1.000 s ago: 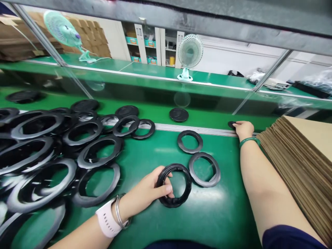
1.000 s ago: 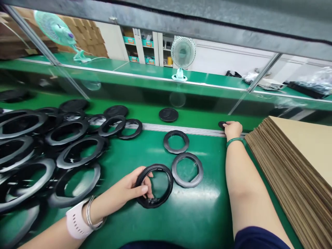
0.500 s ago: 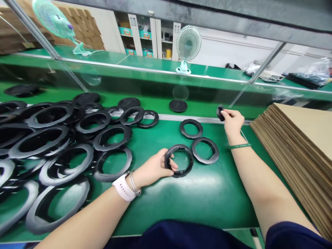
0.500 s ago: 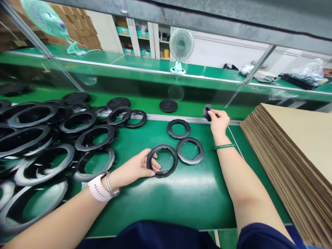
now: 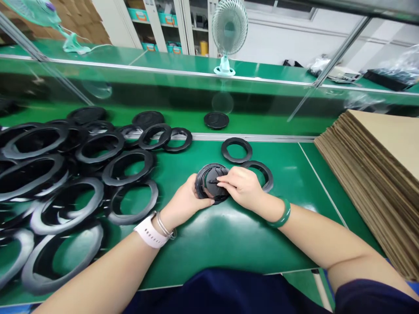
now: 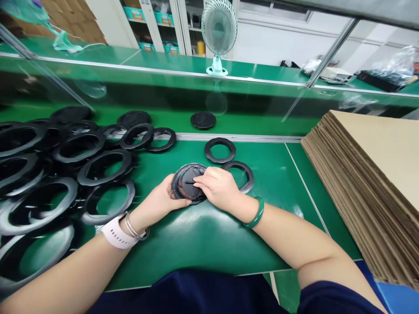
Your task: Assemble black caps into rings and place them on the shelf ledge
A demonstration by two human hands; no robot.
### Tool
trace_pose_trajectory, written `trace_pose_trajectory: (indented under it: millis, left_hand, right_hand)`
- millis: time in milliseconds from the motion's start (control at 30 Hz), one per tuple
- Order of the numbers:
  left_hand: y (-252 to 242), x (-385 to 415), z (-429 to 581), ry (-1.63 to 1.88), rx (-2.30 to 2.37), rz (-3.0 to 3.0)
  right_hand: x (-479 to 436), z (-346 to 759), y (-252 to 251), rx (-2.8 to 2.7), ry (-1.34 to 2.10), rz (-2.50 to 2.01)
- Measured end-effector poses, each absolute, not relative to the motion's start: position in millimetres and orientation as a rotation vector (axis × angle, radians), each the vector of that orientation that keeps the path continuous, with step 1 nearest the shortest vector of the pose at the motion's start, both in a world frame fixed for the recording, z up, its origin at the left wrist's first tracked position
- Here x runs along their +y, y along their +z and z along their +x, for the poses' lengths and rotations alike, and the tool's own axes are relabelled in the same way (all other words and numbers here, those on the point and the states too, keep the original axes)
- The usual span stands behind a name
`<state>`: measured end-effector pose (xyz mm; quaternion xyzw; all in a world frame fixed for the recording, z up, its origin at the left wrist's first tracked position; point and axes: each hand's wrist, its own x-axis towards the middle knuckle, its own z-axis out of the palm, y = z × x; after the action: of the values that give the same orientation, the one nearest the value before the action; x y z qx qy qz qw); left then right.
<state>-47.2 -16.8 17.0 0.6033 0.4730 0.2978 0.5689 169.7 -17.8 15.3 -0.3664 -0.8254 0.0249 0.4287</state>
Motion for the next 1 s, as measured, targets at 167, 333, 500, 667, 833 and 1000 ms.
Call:
trace_pose_trajectory:
  millis: [167, 333, 500, 667, 833, 1000]
  left_hand:
    - [21, -15, -42, 0.733, 1.065, 1.215]
    - [19, -21, -39, 0.764, 1.106, 1.214]
    - [21, -23, -40, 0.662, 1.098, 1.230]
    - [26, -22, -39, 0.658, 1.141, 1.201]
    - [26, -24, -38, 0.679, 1.142, 1.174]
    - [25, -23, -37, 0.676, 1.160, 1.197]
  right_hand:
    - [-14, 171, 20, -2.072, 0.027, -0.870]
    - [-17, 170, 24, -2.022, 0.018, -0.915]
    - [-20, 170, 23, -2.082, -0.027, -0.905]
    - [-23, 169, 22, -2.173, -0.055, -0.922]
    - [-25, 168, 20, -2.257, -0.127, -0.936]
    - [-26, 167, 22, -2.267, -0.251, -0.907]
